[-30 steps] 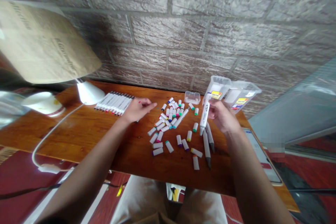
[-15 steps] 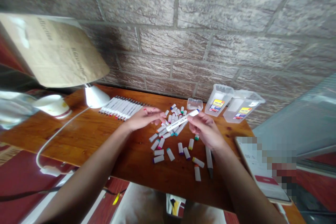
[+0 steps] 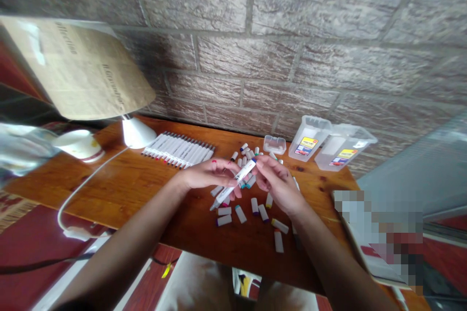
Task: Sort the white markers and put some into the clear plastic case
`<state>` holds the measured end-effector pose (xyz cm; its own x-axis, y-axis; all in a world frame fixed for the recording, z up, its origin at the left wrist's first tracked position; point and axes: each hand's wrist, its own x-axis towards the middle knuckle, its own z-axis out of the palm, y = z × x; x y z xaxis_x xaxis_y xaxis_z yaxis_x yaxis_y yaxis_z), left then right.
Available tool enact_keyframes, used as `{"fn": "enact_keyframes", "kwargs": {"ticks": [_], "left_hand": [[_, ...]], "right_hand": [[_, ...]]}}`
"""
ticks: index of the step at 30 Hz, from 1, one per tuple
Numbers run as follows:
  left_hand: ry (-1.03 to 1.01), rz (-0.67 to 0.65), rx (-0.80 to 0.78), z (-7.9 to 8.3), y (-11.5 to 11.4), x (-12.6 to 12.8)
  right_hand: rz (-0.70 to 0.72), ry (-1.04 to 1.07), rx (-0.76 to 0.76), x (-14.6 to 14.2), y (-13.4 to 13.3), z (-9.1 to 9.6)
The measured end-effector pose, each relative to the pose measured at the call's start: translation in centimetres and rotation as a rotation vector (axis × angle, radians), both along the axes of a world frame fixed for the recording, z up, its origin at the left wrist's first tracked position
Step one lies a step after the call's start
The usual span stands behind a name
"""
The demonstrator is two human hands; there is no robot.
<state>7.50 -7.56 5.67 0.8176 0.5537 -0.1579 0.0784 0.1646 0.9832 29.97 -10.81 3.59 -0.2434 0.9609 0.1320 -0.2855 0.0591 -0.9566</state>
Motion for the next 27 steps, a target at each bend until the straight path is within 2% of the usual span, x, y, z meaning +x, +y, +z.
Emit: {"fn": "enact_keyframes", "kwargs": {"ticks": [6,9,13,16,19,23,27], "left_hand": [[-0.034,-0.143,-0.044,-0.5,-0.1,0.4],[-0.065,-0.105,-0.088,-0.9,0.0,0.6],[-0.085,-0.022,-0.199,-1.1,0.1,0.5],[-0.087,-0.061,-0.240,-1.3,0.0,0.7],[-0.085,-0.109,-0.241,-1.8,0.0,1.2],[-0.104,-0.111,-0.212,-2.2,0.1,1.3],[-0.114,-0.094,-0.215,-2.0,0.2,1.1]], "right_hand": [[0.070,-0.106,0.019,-0.2,-0.2,0.0],[0.059,-0.125,0.017,-0.2,-0.2,0.1],[-0.008,-0.140,0.085,0.1,-0.3,0.8],[-0.042,-0.219,0.172,-0.1,-0.5,0.9],[-0.027,-0.335,0.245,-0.5,-0.7,0.2],[-0.046,-0.411,0.233,-0.9,-0.7,-0.8],[-0.060,-0.399,0.205,-1.0,-0.8,-0.5]]}}
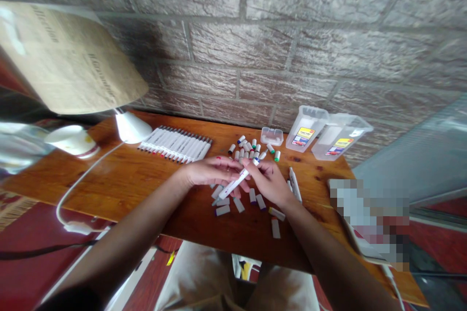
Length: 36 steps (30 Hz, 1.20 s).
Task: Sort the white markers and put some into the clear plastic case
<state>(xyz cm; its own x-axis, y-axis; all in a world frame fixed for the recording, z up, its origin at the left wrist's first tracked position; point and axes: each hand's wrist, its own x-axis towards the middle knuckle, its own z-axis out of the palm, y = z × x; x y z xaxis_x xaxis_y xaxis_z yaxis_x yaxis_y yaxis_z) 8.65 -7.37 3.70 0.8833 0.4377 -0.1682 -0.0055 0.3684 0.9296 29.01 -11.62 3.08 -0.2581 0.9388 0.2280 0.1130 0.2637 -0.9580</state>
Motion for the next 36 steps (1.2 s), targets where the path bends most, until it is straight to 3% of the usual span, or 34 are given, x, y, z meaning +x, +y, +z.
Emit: {"fn": "enact_keyframes", "kwargs": {"ticks": [5,10,15,20,26,36], "left_hand": [[-0.030,0.055,-0.033,0.3,-0.1,0.0],[-0.198,0.289,0.062,0.4,0.1,0.3],[-0.314,0.407,0.189,0.4,0.2,0.5],[-0.335,0.534,0.235,-0.1,0.5,0.5],[-0.111,0.490,0.307,-0.2,0.2,1.0],[-0.089,0.484,0.402,-0.2,0.1,1.0]], "right_hand": [[-0.003,0.215,-0.184,0.2,0.3,0.6],[0.103,0.605,-0.521,0.8,1.2,0.8],[0.190,0.675,-0.649,0.4,0.7,1.2],[0.289,0.532,-0.650,-0.3,-0.4,1.1],[0.409,0.513,-0.581,-0.5,-0.8,0.3],[0.352,0.345,-0.494,-1.4,-1.3,-0.1]]}}
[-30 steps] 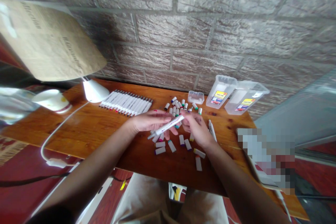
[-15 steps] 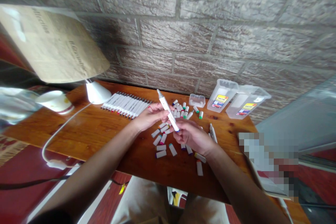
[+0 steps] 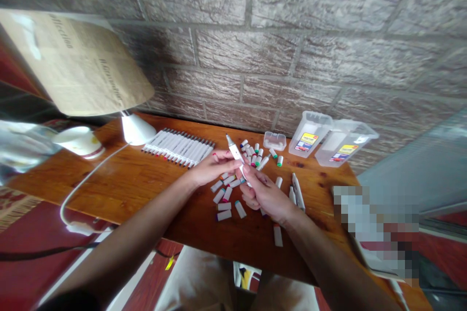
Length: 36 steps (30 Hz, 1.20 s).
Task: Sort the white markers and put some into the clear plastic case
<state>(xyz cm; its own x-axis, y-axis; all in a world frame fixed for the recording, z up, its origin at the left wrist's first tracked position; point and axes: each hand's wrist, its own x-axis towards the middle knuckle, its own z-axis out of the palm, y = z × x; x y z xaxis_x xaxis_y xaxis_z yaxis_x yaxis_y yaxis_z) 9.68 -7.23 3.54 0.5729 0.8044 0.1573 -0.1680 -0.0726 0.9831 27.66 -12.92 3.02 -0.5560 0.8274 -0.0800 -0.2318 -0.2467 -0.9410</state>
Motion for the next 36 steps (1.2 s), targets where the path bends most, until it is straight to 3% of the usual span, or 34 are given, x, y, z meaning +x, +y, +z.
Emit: {"fn": "enact_keyframes", "kwargs": {"ticks": [4,8,13,20,25,31,36], "left_hand": [[-0.053,0.035,-0.041,-0.3,0.3,0.2],[-0.268,0.200,-0.127,0.0,1.0,0.1],[-0.487,0.355,-0.252,1.3,1.5,-0.9],[-0.544,0.331,-0.366,1.6,1.4,-1.0],[-0.546,0.290,-0.353,1.7,1.4,-1.0],[-0.477,0.298,-0.278,1.4,1.2,-1.0],[-0.335,0.249,-0.102,0.8,1.1,-1.0]], "right_hand": [[-0.055,-0.058,-0.005,0.1,0.3,-0.4],[-0.056,-0.081,-0.074,0.8,0.7,-0.2],[-0.170,-0.037,-0.087,1.9,1.1,1.0],[-0.191,-0.075,-0.047,1.8,1.2,1.2],[-0.199,-0.090,-0.044,2.0,1.2,0.7],[-0.135,-0.240,0.201,2.6,1.3,0.8],[-0.098,-0.341,0.431,2.7,1.6,0.7]]}}
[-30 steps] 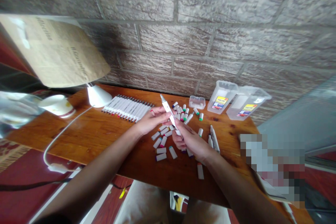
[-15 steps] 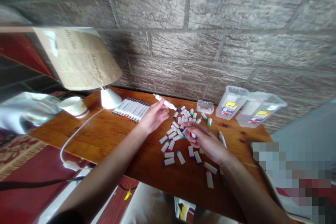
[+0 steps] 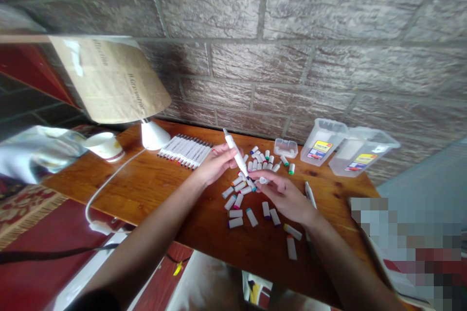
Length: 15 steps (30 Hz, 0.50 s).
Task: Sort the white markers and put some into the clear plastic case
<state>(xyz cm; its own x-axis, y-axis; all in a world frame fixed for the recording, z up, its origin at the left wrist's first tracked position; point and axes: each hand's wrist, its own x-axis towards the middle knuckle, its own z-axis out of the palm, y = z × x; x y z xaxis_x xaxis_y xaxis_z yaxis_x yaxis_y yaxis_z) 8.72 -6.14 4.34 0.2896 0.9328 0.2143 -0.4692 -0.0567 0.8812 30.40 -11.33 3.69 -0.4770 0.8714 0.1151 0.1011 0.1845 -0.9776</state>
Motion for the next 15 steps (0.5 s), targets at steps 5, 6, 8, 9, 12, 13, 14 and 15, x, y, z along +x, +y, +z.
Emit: {"fn": "enact_keyframes", "kwargs": {"ticks": [5,6,8,9,12,13,14,15], "left_hand": [[0.075,-0.049,0.056,-0.07,-0.21,-0.01],[0.079,-0.063,0.059,-0.03,-0.26,-0.04],[0.079,-0.091,0.060,0.05,-0.35,-0.13],[0.074,-0.103,0.055,0.08,-0.39,-0.17],[0.058,-0.121,0.031,0.15,-0.52,-0.25],[0.056,-0.126,0.025,0.16,-0.56,-0.25],[0.057,-0.132,0.022,0.18,-0.59,-0.25],[0.057,-0.139,0.023,0.19,-0.62,-0.25]], "right_hand": [[-0.047,-0.012,0.106,-0.04,0.17,-0.63],[-0.055,-0.008,0.124,-0.05,0.18,-0.69],[-0.067,0.007,0.137,-0.07,0.19,-0.72],[-0.071,0.015,0.130,-0.09,0.19,-0.70],[-0.091,0.036,0.088,-0.16,0.17,-0.67],[-0.098,0.040,0.075,-0.19,0.16,-0.67],[-0.102,0.043,0.064,-0.21,0.15,-0.68],[-0.102,0.045,0.059,-0.22,0.14,-0.71]]}}
